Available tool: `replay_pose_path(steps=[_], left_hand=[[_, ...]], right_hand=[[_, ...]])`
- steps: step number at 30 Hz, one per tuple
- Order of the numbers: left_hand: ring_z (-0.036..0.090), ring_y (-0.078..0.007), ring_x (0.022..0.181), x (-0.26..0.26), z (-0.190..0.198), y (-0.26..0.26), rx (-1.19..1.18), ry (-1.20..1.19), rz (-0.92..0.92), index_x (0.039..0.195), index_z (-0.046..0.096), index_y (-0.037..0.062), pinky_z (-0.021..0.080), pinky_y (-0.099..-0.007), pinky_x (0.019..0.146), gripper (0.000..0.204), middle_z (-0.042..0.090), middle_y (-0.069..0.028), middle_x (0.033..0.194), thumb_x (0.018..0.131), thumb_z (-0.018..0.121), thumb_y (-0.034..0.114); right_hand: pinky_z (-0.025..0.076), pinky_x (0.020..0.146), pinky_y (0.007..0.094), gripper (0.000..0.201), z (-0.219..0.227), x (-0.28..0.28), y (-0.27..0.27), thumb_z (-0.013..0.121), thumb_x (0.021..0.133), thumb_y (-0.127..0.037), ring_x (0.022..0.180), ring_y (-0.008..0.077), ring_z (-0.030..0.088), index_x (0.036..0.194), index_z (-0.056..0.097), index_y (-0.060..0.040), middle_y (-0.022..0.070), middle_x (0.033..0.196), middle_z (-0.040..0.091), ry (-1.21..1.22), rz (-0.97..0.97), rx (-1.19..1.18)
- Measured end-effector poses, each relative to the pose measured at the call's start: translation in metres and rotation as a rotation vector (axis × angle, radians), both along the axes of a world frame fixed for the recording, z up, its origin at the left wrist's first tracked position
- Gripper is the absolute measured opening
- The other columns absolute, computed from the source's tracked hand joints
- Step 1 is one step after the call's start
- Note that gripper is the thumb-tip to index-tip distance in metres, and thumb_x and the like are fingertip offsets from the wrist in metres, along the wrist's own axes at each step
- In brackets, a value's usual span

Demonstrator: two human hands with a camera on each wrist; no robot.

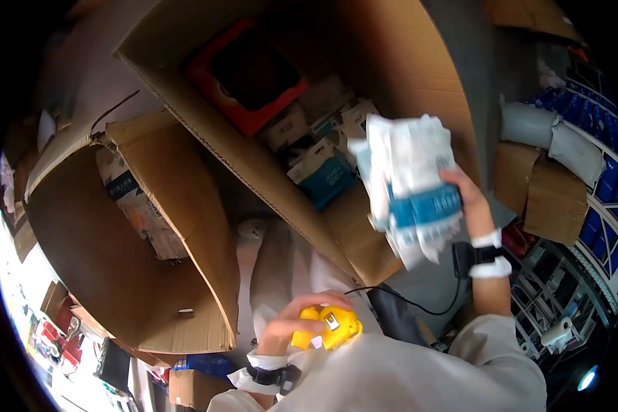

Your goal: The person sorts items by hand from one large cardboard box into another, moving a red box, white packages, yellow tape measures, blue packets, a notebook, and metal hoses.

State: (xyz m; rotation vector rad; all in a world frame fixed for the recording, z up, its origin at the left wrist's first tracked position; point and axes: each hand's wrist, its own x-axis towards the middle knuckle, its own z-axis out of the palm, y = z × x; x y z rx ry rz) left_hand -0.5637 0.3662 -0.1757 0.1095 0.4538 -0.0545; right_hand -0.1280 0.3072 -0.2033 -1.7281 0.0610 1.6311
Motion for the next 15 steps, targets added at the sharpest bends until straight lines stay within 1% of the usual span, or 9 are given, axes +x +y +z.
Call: replay_pose_path(steps=[1,3,4,5,7,8,11,12,15], left_hand=[[0.06,-0.0305,0.119,0.0,-0.004,-0.001,-0.003,0.035,0.011,0.12,0.07,-0.002,0.042,-0.0335,0.108,0.06,0.062,-0.0187,0.128,0.07,0.069,0.031],[0.061,-0.0329,0.117,-0.008,-0.015,-0.004,-0.001,0.11,0.032,0.118,0.071,-0.0031,0.046,-0.0346,0.106,0.062,0.062,-0.0196,0.126,0.069,0.07,0.034],[0.063,-0.0337,0.114,-0.011,-0.015,-0.002,-0.02,0.18,0.049,0.118,0.071,-0.0033,0.049,-0.035,0.103,0.063,0.062,-0.0201,0.125,0.069,0.07,0.036],[0.063,-0.0335,0.113,-0.015,-0.017,-0.002,-0.042,0.206,0.062,0.118,0.071,-0.0036,0.05,-0.0353,0.102,0.063,0.061,-0.0203,0.125,0.068,0.07,0.036],[0.064,-0.0332,0.111,-0.023,-0.027,-0.002,-0.076,0.256,0.093,0.117,0.071,-0.0043,0.051,-0.0358,0.101,0.064,0.061,-0.0208,0.125,0.067,0.07,0.036],[0.065,-0.0337,0.11,-0.027,-0.03,-0.003,-0.082,0.302,0.123,0.116,0.071,-0.0052,0.053,-0.0367,0.1,0.064,0.061,-0.0217,0.125,0.066,0.071,0.036],[0.06,-0.0332,0.118,-0.041,-0.037,0.002,-0.123,0.353,0.135,0.116,0.07,-0.0059,0.044,-0.038,0.107,0.063,0.062,-0.0211,0.126,0.066,0.069,0.032],[0.06,-0.0339,0.118,-0.045,-0.04,0.003,-0.135,0.356,0.139,0.116,0.07,-0.0068,0.045,-0.0393,0.106,0.064,0.061,-0.0215,0.127,0.065,0.07,0.031],[0.06,-0.0346,0.118,-0.053,-0.039,0.0,-0.236,0.449,0.225,0.116,0.07,-0.0081,0.046,-0.0401,0.106,0.065,0.06,-0.0219,0.128,0.064,0.071,0.03]], right_hand=[[0.056,0.094,0.037,0.068,-0.019,-0.001,0.011,0.081,0.083,-0.036,0.101,0.026,0.071,0.135,0.059,0.0015,0.0125,0.119,0.072,0.002,-0.088,-0.105],[0.056,0.091,0.0353,0.05,-0.034,-0.039,0.055,0.077,0.087,-0.038,0.094,0.0227,0.071,0.123,0.066,-0.0041,0.0076,0.111,0.074,0.03,-0.324,-0.093],[0.056,0.091,0.0358,0.05,-0.076,-0.04,0.059,0.078,0.087,-0.038,0.094,0.0232,0.071,0.122,0.067,-0.005,0.0075,0.11,0.074,0.091,-0.397,-0.112],[0.056,0.092,0.0364,0.049,-0.13,-0.042,0.059,0.079,0.086,-0.039,0.093,0.0238,0.071,0.121,0.067,-0.0058,0.0074,0.108,0.075,0.152,-0.466,-0.134],[0.057,0.091,0.0375,0.049,-0.201,-0.078,0.077,0.08,0.085,-0.039,0.091,0.0256,0.071,0.121,0.068,-0.0074,0.0088,0.106,0.075,0.121,-0.599,-0.021],[0.057,0.089,0.0381,0.048,-0.232,-0.098,0.088,0.08,0.085,-0.038,0.091,0.026,0.071,0.121,0.068,-0.0079,0.0093,0.106,0.075,0.125,-0.645,-0.047],[0.059,0.086,0.0395,0.048,-0.326,-0.157,0.098,0.08,0.086,-0.038,0.091,0.0272,0.072,0.121,0.067,-0.0083,0.0101,0.105,0.075,0.216,-0.722,-0.068],[0.059,0.086,0.0388,0.049,-0.341,-0.175,0.11,0.079,0.086,-0.039,0.092,0.028,0.072,0.122,0.067,-0.0082,0.011,0.106,0.075,0.194,-0.725,-0.062],[0.059,0.086,0.0388,0.048,-0.351,-0.197,0.103,0.077,0.088,-0.04,0.091,0.0285,0.072,0.122,0.067,-0.0082,0.0114,0.106,0.075,0.377,-0.817,-0.008]])
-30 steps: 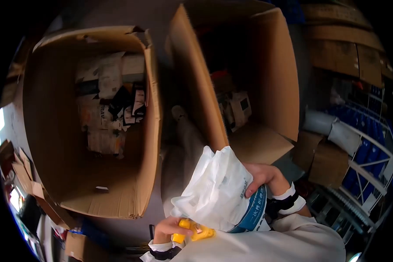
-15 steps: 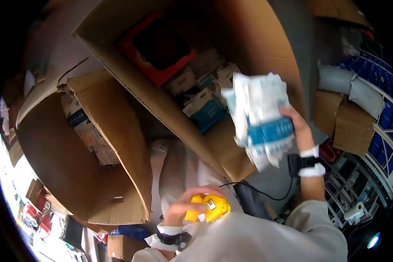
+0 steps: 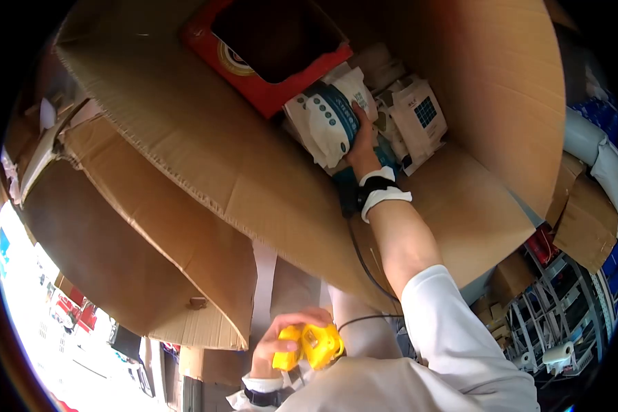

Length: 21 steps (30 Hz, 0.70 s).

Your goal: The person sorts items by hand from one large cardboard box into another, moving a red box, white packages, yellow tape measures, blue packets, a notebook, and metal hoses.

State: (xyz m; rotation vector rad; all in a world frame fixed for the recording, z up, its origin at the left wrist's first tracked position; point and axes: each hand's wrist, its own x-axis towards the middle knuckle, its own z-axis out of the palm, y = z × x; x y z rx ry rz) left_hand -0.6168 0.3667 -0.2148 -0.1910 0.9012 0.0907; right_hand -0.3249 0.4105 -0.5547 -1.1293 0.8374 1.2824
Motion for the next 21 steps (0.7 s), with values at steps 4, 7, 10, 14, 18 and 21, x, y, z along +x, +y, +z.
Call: replay_pose_path(steps=[4,7,10,14,18,21], left_hand=[[0.061,-0.0346,0.115,-0.002,-0.013,-0.009,-0.04,0.022,0.022,0.115,0.071,-0.0055,0.046,-0.0396,0.103,0.066,0.06,-0.0212,0.128,0.062,0.071,0.034],[0.061,-0.0342,0.114,0.001,-0.021,-0.015,-0.073,0.044,0.032,0.115,0.071,-0.0037,0.047,-0.039,0.102,0.066,0.06,-0.0209,0.126,0.062,0.071,0.035],[0.066,-0.0382,0.107,0.01,-0.019,-0.015,0.013,0.116,-0.004,0.112,0.07,-0.0066,0.053,-0.0388,0.098,0.068,0.061,-0.027,0.121,0.061,0.067,0.038],[0.065,-0.0376,0.109,0.013,-0.003,-0.002,0.044,0.096,0.01,0.112,0.07,-0.0069,0.052,-0.039,0.1,0.067,0.061,-0.0264,0.122,0.061,0.067,0.036],[0.06,-0.0334,0.116,0.017,0.013,0.032,0.343,0.093,0.004,0.116,0.071,-0.0073,0.043,-0.04,0.105,0.065,0.06,-0.0228,0.128,0.064,0.07,0.032],[0.058,-0.0319,0.122,0.052,0.027,0.064,0.613,0.315,0.028,0.117,0.07,-0.0086,0.042,-0.0427,0.108,0.055,0.062,-0.0232,0.129,0.077,0.071,0.029]], right_hand=[[0.054,0.1,0.0413,0.065,-0.087,-0.025,-0.023,0.069,0.097,-0.037,0.108,0.0338,0.068,0.15,0.047,-0.0063,0.0164,0.129,0.067,-0.316,0.131,-0.031],[0.052,0.1,0.0427,0.074,-0.139,-0.008,-0.04,0.061,0.102,-0.041,0.114,0.0343,0.065,0.158,0.03,-0.0024,0.0189,0.135,0.062,-0.845,0.984,-0.051],[0.044,0.106,0.0386,0.089,-0.104,0.008,-0.015,0.063,0.091,-0.064,0.119,0.0363,0.063,0.141,0.053,0.0086,0.0256,0.133,0.064,-0.549,1.172,-0.287],[0.054,0.091,0.0426,0.071,-0.04,0.009,0.002,0.062,0.096,-0.05,0.11,0.0319,0.066,0.142,0.052,0.0018,0.0207,0.122,0.066,-0.344,0.909,-0.405],[0.057,0.079,0.0337,0.048,0.108,0.003,-0.006,0.065,0.096,-0.038,0.099,0.022,0.067,0.125,0.062,-0.0002,0.0133,0.11,0.067,-0.484,0.889,-0.089],[0.055,0.085,0.0306,0.045,0.249,0.015,-0.004,0.063,0.099,-0.037,0.103,0.0169,0.064,0.128,0.062,-0.0026,0.0084,0.12,0.064,-0.233,0.985,0.364]])
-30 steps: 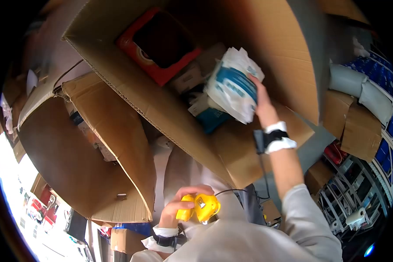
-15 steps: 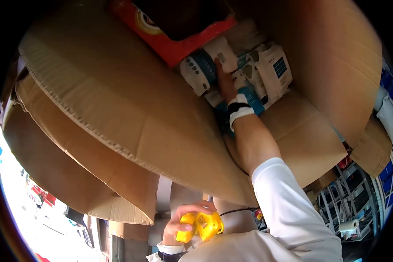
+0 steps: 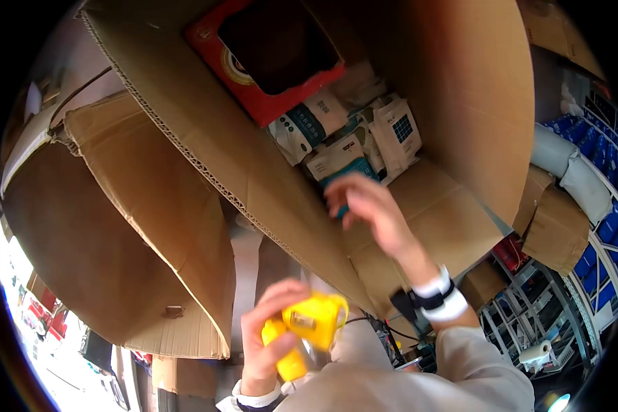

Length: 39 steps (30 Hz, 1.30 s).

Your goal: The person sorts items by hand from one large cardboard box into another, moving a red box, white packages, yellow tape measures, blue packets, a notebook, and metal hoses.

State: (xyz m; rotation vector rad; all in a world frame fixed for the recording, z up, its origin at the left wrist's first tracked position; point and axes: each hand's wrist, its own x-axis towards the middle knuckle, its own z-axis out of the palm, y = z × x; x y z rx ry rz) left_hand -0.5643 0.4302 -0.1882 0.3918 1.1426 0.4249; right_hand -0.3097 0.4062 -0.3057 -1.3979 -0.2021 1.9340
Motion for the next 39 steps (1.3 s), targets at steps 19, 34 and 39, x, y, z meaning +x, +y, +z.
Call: replay_pose_path(steps=[19,34,39], left_hand=[[0.021,-0.0527,0.152,0.135,-0.016,0.055,0.819,0.483,-0.404,0.145,0.049,-0.0073,0.022,-0.0565,0.122,0.058,0.037,-0.0294,0.157,0.093,0.06,0.018],[0.064,-0.0175,0.099,0.095,-0.072,0.047,1.251,1.066,-0.652,0.087,0.077,0.0179,0.025,-0.0389,0.114,0.018,0.076,0.0063,0.099,0.072,0.07,0.012],[0.065,-0.0177,0.097,0.092,-0.074,0.046,1.252,1.058,-0.638,0.085,0.077,0.0185,0.025,-0.038,0.114,0.018,0.076,0.0061,0.097,0.07,0.069,0.012]], right_hand=[[0.049,0.095,0.0352,0.052,-0.02,0.019,-0.001,0.067,0.096,-0.039,0.115,0.018,0.059,0.139,0.054,-0.0126,0.0067,0.127,0.062,-0.029,-0.779,-0.299],[0.054,0.099,0.0457,0.049,-0.162,0.038,0.18,0.075,0.089,-0.022,0.114,0.0437,0.064,0.134,0.061,-0.0093,0.0241,0.134,0.057,-1.172,0.285,0.354],[0.054,0.097,0.0468,0.059,-0.206,0.024,0.149,0.074,0.087,-0.013,0.117,0.0431,0.063,0.143,0.054,-0.0102,0.0251,0.138,0.055,-1.258,0.508,0.306]])
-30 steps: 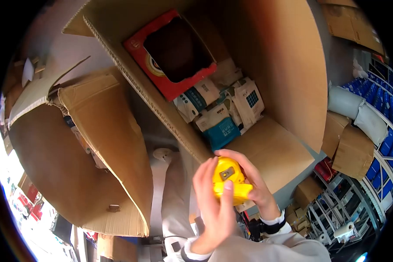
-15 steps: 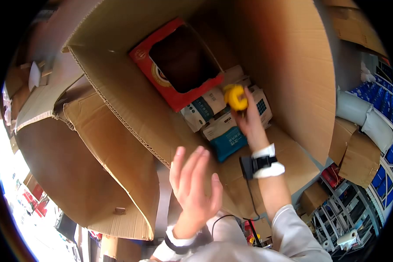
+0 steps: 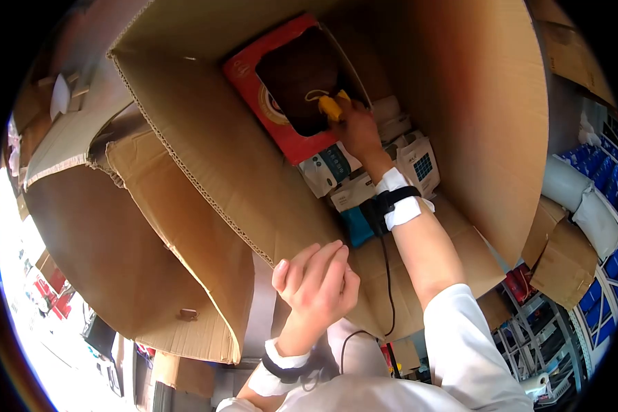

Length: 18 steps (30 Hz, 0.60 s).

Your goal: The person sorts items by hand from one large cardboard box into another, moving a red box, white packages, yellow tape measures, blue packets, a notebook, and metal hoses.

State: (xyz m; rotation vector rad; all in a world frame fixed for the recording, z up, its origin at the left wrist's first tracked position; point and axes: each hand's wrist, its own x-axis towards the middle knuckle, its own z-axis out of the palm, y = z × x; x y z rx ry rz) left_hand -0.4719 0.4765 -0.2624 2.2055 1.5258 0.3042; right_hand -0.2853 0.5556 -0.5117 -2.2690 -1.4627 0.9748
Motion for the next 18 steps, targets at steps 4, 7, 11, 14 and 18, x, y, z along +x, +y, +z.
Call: replay_pose_path(steps=[4,7,11,14,18], left_hand=[[0.064,-0.0179,0.097,-0.005,-0.002,-0.001,0.009,0.005,0.008,0.085,0.076,0.0185,0.024,-0.038,0.114,0.019,0.076,0.006,0.097,0.069,0.069,0.013],[0.064,-0.0181,0.098,-0.012,0.0,-0.002,-0.002,0.016,0.009,0.085,0.076,0.0186,0.024,-0.0381,0.114,0.019,0.076,0.0059,0.096,0.069,0.068,0.013],[0.064,-0.0185,0.1,-0.017,0.003,-0.002,-0.018,0.038,0.007,0.084,0.076,0.0178,0.025,-0.0386,0.114,0.016,0.075,0.0058,0.096,0.07,0.068,0.013],[0.064,-0.019,0.099,-0.016,0.001,-0.003,-0.003,0.032,0.011,0.083,0.075,0.0166,0.026,-0.039,0.113,0.015,0.075,0.0056,0.095,0.071,0.068,0.012],[0.064,-0.0191,0.099,-0.013,0.002,-0.003,0.005,0.013,0.019,0.083,0.074,0.0163,0.026,-0.0389,0.113,0.015,0.075,0.0057,0.095,0.071,0.068,0.01]], right_hand=[[0.056,0.093,0.0409,0.061,0.021,0.006,0.009,0.073,0.089,-0.013,0.115,0.0367,0.066,0.145,0.052,-0.0081,0.0232,0.136,0.057,0.24,-0.285,0.02],[0.057,0.091,0.0393,0.058,0.037,0.019,0.011,0.071,0.093,-0.019,0.113,0.0314,0.065,0.146,0.049,-0.0089,0.0169,0.131,0.06,0.693,-0.856,0.156],[0.058,0.091,0.0382,0.048,0.049,0.06,0.005,0.068,0.097,-0.019,0.12,0.0268,0.057,0.14,0.05,-0.0103,0.0123,0.134,0.056,0.885,-1.262,0.287],[0.058,0.077,0.034,0.037,0.0,0.094,-0.03,0.064,0.098,-0.024,0.101,0.0226,0.064,0.131,0.057,-0.0091,0.0106,0.118,0.063,0.718,-1.239,0.121],[0.051,0.06,0.0303,0.027,-0.027,0.107,-0.093,0.054,0.099,-0.024,0.072,0.017,0.064,0.12,0.064,-0.01,0.0054,0.095,0.068,0.672,-1.091,-0.194]])
